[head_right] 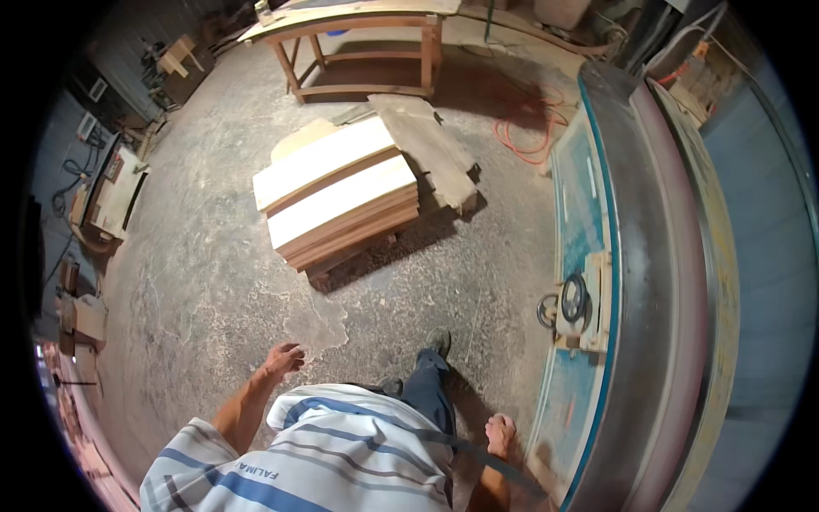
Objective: The person walks through a workshop carrying a bucket, then places it down. They pick up a carved wooden panel and repeatedly rub its surface against a stationary belt sander. The person flips the panel to sand different sides and edges, then stacks the finished piece on a small wooden stand.
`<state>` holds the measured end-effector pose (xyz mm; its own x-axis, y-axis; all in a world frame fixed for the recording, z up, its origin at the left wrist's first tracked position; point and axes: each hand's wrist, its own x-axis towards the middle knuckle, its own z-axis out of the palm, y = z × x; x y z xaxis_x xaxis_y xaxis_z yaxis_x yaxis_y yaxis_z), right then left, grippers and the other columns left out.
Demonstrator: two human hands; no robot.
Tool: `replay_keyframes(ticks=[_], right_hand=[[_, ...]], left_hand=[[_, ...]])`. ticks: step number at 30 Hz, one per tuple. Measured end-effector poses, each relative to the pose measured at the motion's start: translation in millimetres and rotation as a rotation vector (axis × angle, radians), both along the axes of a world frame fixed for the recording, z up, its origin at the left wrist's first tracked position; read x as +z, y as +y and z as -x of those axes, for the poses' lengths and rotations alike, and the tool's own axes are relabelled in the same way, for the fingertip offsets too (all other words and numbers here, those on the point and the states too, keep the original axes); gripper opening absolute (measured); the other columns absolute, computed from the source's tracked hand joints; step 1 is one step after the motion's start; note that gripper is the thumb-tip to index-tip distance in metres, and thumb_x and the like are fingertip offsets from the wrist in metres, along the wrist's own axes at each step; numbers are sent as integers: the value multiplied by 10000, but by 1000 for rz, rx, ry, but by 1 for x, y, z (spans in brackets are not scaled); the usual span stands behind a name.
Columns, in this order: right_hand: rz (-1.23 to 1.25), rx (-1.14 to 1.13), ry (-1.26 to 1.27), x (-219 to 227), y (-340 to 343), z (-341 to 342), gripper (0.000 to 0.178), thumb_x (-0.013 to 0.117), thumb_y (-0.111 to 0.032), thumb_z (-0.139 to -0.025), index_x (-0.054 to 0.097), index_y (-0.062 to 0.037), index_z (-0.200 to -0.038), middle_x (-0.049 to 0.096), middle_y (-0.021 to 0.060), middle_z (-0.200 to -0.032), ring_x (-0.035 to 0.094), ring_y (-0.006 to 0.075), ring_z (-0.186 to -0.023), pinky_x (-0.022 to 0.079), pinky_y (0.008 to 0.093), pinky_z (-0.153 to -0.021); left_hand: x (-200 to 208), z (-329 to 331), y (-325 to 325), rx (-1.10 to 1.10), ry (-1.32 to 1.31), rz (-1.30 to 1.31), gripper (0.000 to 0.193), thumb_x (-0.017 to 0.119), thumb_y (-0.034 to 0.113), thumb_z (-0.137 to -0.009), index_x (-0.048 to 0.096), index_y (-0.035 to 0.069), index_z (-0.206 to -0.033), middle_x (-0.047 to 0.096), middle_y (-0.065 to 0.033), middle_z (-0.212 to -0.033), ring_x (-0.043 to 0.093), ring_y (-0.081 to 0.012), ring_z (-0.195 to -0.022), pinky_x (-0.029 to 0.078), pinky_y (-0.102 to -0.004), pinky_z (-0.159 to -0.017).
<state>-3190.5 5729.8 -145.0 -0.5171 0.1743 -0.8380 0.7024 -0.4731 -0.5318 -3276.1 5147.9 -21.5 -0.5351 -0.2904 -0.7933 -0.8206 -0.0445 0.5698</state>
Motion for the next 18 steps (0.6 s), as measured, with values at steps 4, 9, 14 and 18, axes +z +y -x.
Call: replay_keyframes(ticks=[4,9,14,18], right_hand=[[-364,218,72,46,-46,151,85,520,-70,-824,555,-4,-865,523,39,-663,504,125,-541,417,243,-467],[-344,403,246,65,-59,286,154,495,-93,-871,543,38,-935,529,44,-705,509,114,-582,418,233,-497],[-312,498,320,61,-84,365,195,498,-97,-877,527,46,-1005,546,55,-765,520,110,-625,431,233,-516],[-342,559,255,70,-127,406,179,515,-96,-863,533,18,-1000,570,62,-763,529,116,-590,441,231,-502]], left_hand=[[24,1,1,175,-36,82,419,583,223,-834,512,-7,-1177,629,-101,-900,610,-174,-737,498,-299,-633],[38,23,19,304,67,26,400,582,197,-829,506,-33,-1147,609,-76,-839,587,-149,-674,476,-261,-578],[36,23,32,445,69,-40,185,556,167,-844,568,15,-950,546,-25,-716,526,-104,-598,429,-230,-514],[12,24,20,524,26,-120,120,537,166,-860,555,68,-793,500,7,-653,483,-82,-551,398,-210,-476]])
